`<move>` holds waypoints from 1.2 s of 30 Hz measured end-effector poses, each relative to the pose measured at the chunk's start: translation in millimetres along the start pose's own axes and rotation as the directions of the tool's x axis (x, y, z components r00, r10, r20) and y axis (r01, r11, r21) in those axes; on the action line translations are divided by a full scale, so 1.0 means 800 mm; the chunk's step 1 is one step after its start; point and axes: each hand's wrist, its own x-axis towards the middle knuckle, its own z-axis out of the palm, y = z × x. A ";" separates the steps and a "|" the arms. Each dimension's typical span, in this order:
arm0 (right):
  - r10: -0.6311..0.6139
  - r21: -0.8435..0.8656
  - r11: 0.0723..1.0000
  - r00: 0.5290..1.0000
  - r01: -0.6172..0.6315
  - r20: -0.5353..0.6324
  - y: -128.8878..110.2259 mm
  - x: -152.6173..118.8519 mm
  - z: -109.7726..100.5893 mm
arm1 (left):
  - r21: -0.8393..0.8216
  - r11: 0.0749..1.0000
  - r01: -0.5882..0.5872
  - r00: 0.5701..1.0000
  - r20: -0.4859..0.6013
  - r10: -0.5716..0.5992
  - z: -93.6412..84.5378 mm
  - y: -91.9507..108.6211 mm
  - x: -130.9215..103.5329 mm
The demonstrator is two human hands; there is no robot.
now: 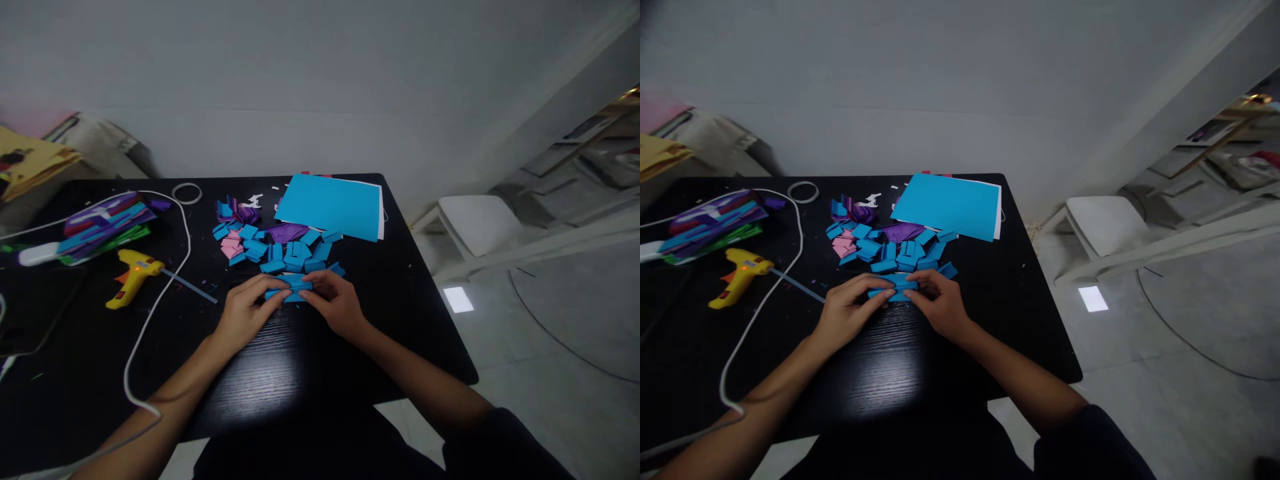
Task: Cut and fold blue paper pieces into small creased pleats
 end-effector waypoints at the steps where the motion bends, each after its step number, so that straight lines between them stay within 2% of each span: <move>1: -0.003 0.008 1.000 1.000 0.003 0.000 0.000 0.000 0.000 | 0.006 1.000 0.004 1.000 0.006 -0.004 0.000 0.000 -0.001; 9: 0.084 0.104 0.991 0.995 -0.088 0.047 -0.002 0.004 0.000 | 0.045 0.999 0.015 1.000 0.013 -0.016 0.001 0.000 -0.002; 18: 0.106 0.009 0.994 0.994 -0.106 0.017 0.000 0.007 -0.002 | 0.041 0.994 0.098 0.995 -0.041 -0.096 0.007 -0.004 -0.007; 24: 0.043 -0.018 0.999 0.999 -0.043 0.017 0.009 0.005 0.003 | -0.076 0.984 0.161 0.983 -0.081 -0.167 0.010 -0.006 -0.009; 31: 0.160 0.068 0.983 0.979 -0.170 0.130 0.004 0.005 0.001 | -0.145 0.971 0.189 0.977 -0.076 -0.201 0.012 -0.005 -0.007; 34: 0.158 0.060 0.984 0.980 -0.166 0.123 0.001 0.006 -0.001 | -0.172 0.958 0.228 0.969 -0.059 -0.241 0.009 -0.004 -0.005; 36: 0.160 0.087 0.981 0.980 -0.171 0.119 0.000 0.007 -0.001 | -0.193 0.943 0.272 0.960 -0.004 -0.278 0.005 -0.004 -0.001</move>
